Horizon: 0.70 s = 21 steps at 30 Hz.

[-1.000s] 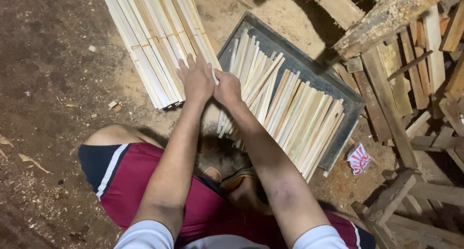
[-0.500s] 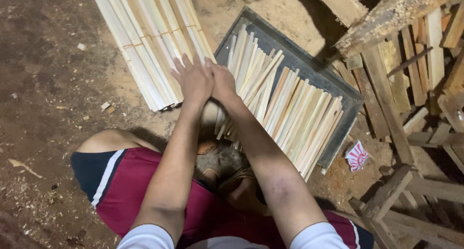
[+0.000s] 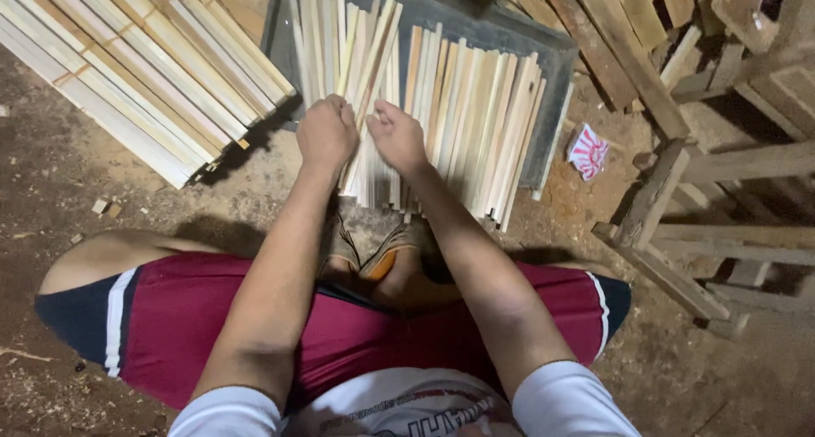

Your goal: The person sits cross-legged on the floor and repeatedly picks up thin wooden sticks from a tray, inspects them by hand, and places them into a growing stack to the left. The process continues throughout the clip with no tools used.

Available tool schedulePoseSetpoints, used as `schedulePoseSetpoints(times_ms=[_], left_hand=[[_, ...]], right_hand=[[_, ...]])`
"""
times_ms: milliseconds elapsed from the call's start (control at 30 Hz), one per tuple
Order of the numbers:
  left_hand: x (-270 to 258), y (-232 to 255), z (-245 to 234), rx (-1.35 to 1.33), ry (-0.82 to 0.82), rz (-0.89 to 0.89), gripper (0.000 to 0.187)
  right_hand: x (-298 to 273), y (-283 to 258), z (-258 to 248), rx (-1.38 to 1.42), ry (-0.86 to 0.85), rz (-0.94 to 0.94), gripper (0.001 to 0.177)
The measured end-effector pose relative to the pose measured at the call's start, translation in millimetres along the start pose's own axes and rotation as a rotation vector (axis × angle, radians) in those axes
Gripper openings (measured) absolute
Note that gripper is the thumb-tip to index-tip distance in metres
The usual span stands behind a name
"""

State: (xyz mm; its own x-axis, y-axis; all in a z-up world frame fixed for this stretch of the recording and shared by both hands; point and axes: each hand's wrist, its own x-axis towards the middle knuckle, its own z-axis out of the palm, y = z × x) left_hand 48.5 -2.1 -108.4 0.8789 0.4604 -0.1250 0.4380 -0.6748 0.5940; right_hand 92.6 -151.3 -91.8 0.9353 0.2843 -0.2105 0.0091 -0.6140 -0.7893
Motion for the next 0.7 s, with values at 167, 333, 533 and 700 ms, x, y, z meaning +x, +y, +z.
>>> schedulePoseSetpoints(times_ms=[167,333,533,700], left_hand=[[-18.0,10.4,-4.3,0.075,-0.021,-0.031,0.021],[-50.5,42.2,8.3,-0.292,-0.041,-0.112,0.022],[-96.0,106.2,18.5,-1.424,-0.526,-0.227,0.053],[-129.2,162.3,-72.3,-1.662,-0.675,-0.190,0.102]], right_hand=[[-44.9,52.6,-7.3,0.108,0.007,0.118,0.049],[-111.2,1.9,-52.3,0.185,0.038,0.224,0.046],[-118.6,-53.9,-73.4,0.386,0.280,-0.765,0.037],[-123.4,-64.7,-106.9,0.605,0.233,-0.510,0.054]])
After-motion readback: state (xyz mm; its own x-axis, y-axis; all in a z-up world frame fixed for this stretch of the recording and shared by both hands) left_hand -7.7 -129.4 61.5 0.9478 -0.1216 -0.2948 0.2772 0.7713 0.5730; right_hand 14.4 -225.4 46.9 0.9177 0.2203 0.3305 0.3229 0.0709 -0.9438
